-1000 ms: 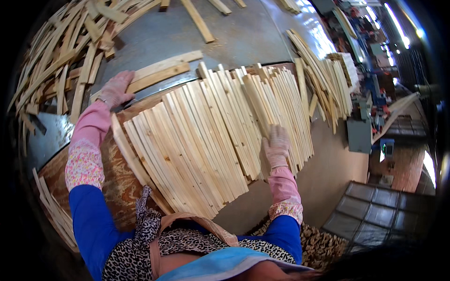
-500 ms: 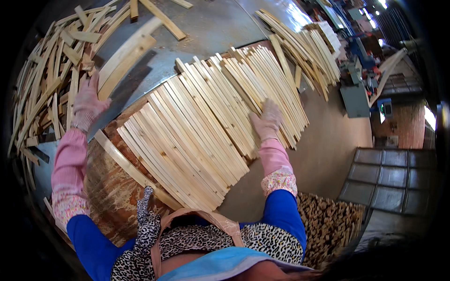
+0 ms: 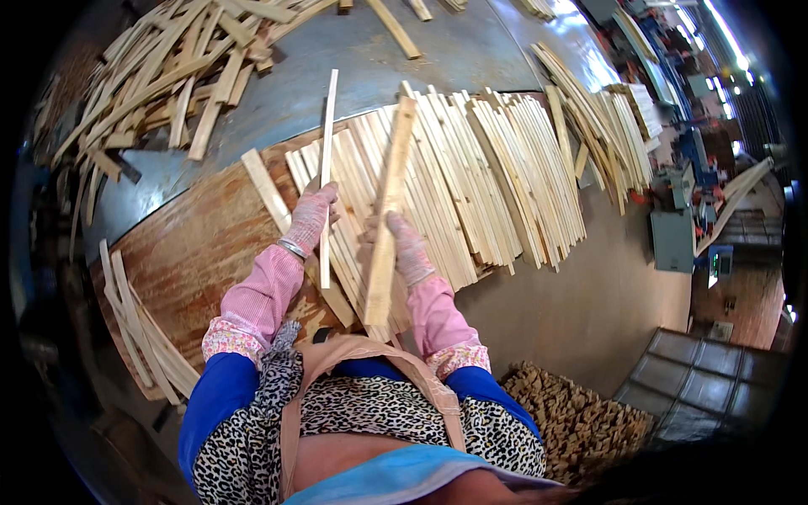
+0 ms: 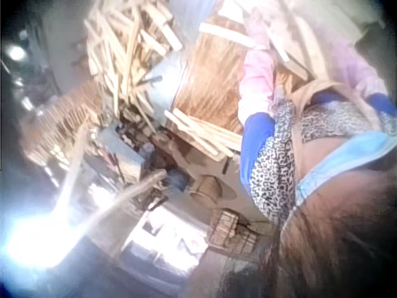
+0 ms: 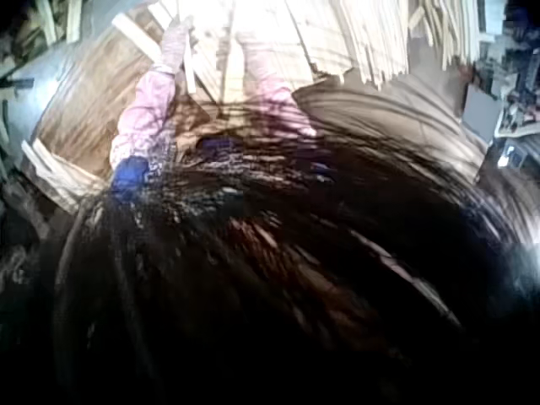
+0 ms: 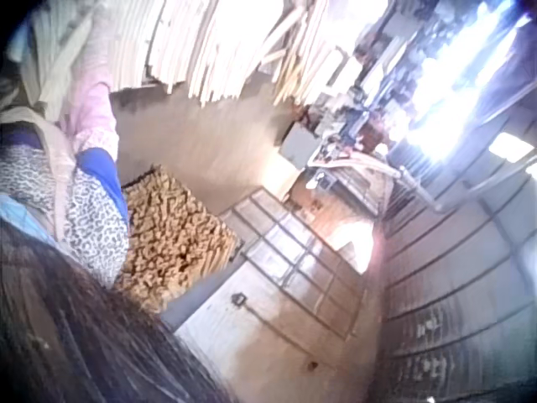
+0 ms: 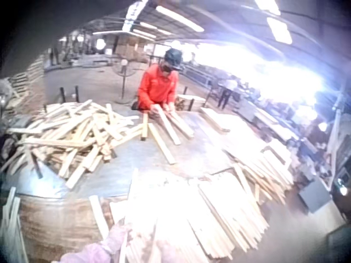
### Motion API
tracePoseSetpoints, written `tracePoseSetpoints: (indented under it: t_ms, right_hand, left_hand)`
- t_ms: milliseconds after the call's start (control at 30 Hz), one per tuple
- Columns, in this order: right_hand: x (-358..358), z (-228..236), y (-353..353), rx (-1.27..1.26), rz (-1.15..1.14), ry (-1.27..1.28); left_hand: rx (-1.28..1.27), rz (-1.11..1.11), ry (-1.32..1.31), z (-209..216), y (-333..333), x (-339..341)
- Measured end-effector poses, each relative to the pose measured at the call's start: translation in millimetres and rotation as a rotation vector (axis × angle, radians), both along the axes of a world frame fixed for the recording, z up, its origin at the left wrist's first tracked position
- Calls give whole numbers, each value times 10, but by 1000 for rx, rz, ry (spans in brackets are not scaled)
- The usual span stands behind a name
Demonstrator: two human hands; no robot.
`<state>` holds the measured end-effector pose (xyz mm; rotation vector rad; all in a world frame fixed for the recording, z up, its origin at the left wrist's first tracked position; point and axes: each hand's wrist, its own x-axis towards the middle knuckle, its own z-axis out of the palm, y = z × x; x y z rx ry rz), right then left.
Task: The person repeatedly picks up thin wooden strips from a pile on a workbench and arranges them into neat vertical stacks. They handle the strips one at a time or in small groups, aligning them side by side and occasionally adjusting the stacks to keep them even. The process continues throughout the clip, with the person consistently building up organized piles of the wooden pieces.
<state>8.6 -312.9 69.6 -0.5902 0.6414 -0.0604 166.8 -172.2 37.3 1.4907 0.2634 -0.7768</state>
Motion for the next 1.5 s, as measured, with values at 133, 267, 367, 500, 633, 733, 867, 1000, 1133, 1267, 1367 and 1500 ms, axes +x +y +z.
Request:
tracePoseSetpoints:
  t_ms: [133, 267, 367, 500, 633, 733, 867, 1000, 1133, 1267, 1367, 1500]
  right_hand:
    - [-265, -405, -282, 81, -67, -58]
    - [-367, -478, -278, -10, -52, -80]
    - [-419, -472, -293, 32, -83, 69]
    - [-296, -229, -105, -133, -148, 231]
    - [-532, -378, -260, -521, -105, 177]
    - [-681, -90, -253, -556, -254, 3]
    - [-617, 107, -448, -668, -142, -159]
    - [-437, -394, -685, -1238, 539, 333]
    - [167, 225, -451, -2022, 1470, 630]
    - [-23, -210, -1043, -2636, 1111, -78]
    - [238, -135, -1138, -2339, 1556, 217]
    - [494, 441, -852, -2278, 1466, 292]
  left_hand:
    - [74, -2, -92, 94, 691, -167]
    - [442, 192, -211, -998, 1527, -407]
    - [275, 123, -51, -1036, 1510, -608]
    - [298, 170, 27, -986, 834, -735]
    - [-260, 272, 167, -1418, 739, -661]
    - [-572, 140, 305, -1234, 744, -655]
    - [-602, 240, 382, -1336, 709, -612]
    - [-494, 153, 360, -1292, 653, -522]
    - [-295, 84, 24, -1390, 911, -606]
    - [347, -141, -76, -801, 1068, -770]
    - [582, -393, -191, -516, 1028, -938]
    - [840, -567, -412, -851, 882, -1076]
